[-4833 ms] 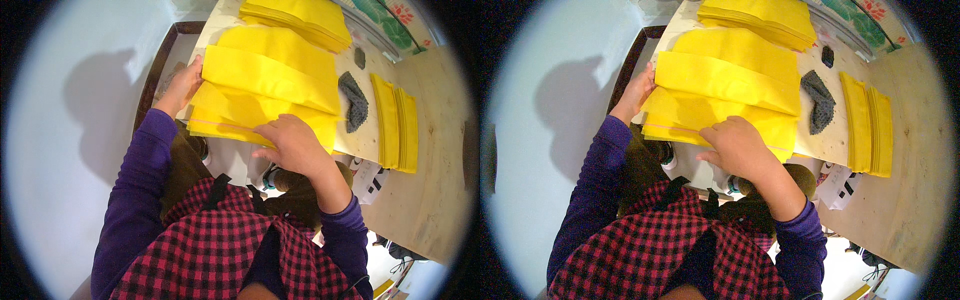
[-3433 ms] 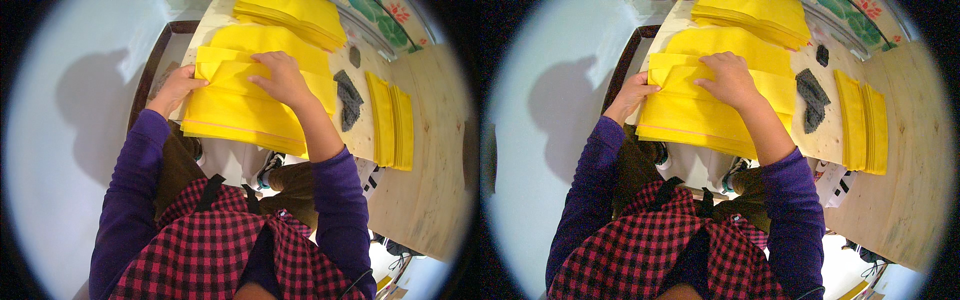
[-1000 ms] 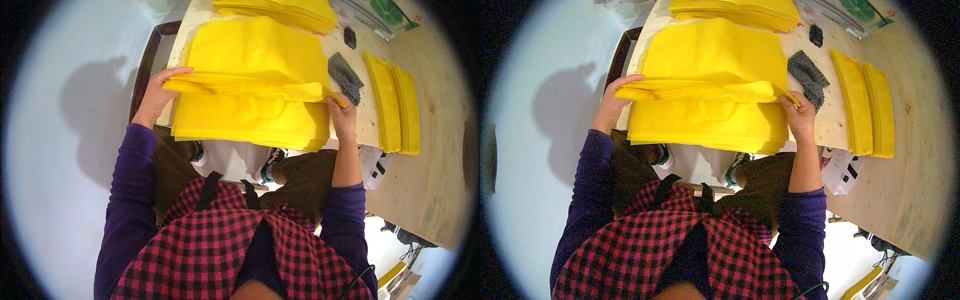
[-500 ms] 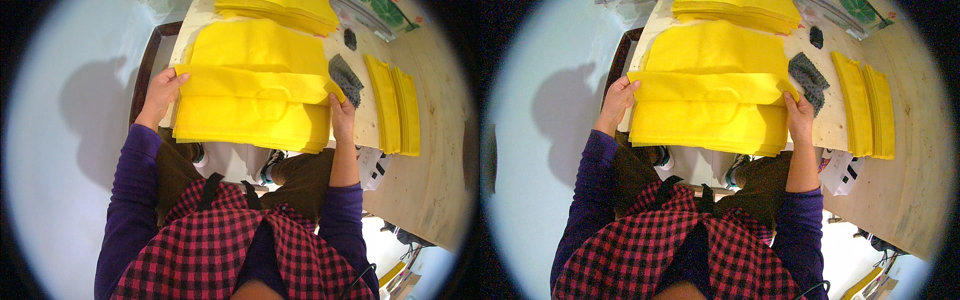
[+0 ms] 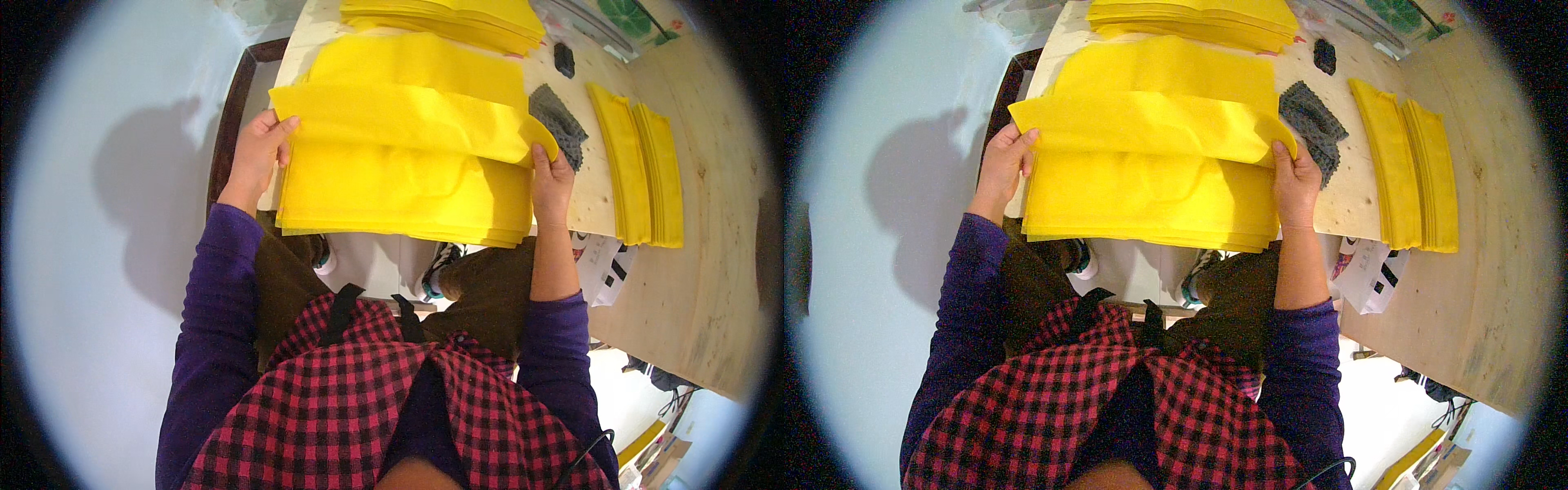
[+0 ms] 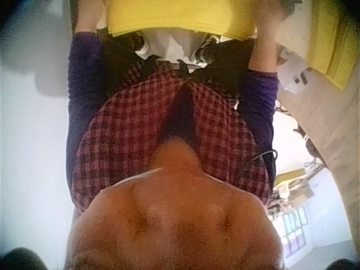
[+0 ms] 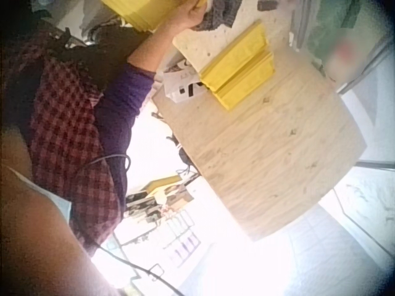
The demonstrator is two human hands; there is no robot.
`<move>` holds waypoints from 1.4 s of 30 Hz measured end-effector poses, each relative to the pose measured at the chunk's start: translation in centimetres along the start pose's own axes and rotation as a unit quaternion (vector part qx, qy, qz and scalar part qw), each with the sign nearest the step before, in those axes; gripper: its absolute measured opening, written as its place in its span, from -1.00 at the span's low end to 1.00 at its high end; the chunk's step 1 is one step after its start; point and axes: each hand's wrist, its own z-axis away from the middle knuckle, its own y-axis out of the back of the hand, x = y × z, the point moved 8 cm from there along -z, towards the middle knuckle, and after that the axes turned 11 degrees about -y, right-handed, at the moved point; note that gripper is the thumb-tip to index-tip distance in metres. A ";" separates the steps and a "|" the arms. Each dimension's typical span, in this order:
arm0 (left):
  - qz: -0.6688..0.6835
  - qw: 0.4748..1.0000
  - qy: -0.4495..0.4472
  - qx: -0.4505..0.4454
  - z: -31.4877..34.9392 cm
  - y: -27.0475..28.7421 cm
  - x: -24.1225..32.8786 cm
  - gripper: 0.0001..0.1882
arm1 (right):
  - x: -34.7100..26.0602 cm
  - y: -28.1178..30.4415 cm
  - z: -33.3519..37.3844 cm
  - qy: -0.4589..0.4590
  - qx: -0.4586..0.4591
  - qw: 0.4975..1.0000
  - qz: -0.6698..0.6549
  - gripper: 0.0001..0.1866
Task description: The person folds multiple yellow cloths on a wooden table. They smooth each cloth, fold it in half, then fold it again, and stack the folded pieces. The person repeats this process for several cloths throughout the clip.
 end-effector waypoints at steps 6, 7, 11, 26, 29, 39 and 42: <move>0.016 1.000 -0.012 0.013 -0.1 0.3 0.3 -0.86 | 0.5 0.1 0.8 0.006 -0.003 1.000 0.029 -0.77; 0.025 1.000 -0.019 0.003 0.0 0.1 0.4 -0.86 | 0.8 0.0 0.7 -0.002 -0.005 1.000 0.022 -0.77; -0.038 0.999 0.003 -0.007 0.0 -0.1 0.1 -0.86 | 1.8 -0.3 0.0 -0.051 0.006 0.995 0.090 -0.81; -0.057 0.998 0.028 -0.002 -0.3 -0.3 -0.7 -0.82 | 2.6 1.1 1.9 -0.081 0.000 0.996 -0.028 -0.77; -0.070 0.997 0.039 0.005 -0.2 -0.1 -0.7 -0.83 | 3.2 1.6 1.6 -0.086 0.007 0.996 0.026 -0.76; -0.109 0.994 0.020 0.005 -0.9 0.1 -2.0 -0.78 | 2.4 1.5 1.0 -0.030 0.044 0.983 0.176 -0.73; -0.134 0.991 -0.002 0.010 -0.8 0.1 -1.9 -0.77 | 2.1 1.4 1.0 -0.032 0.056 0.980 0.188 -0.71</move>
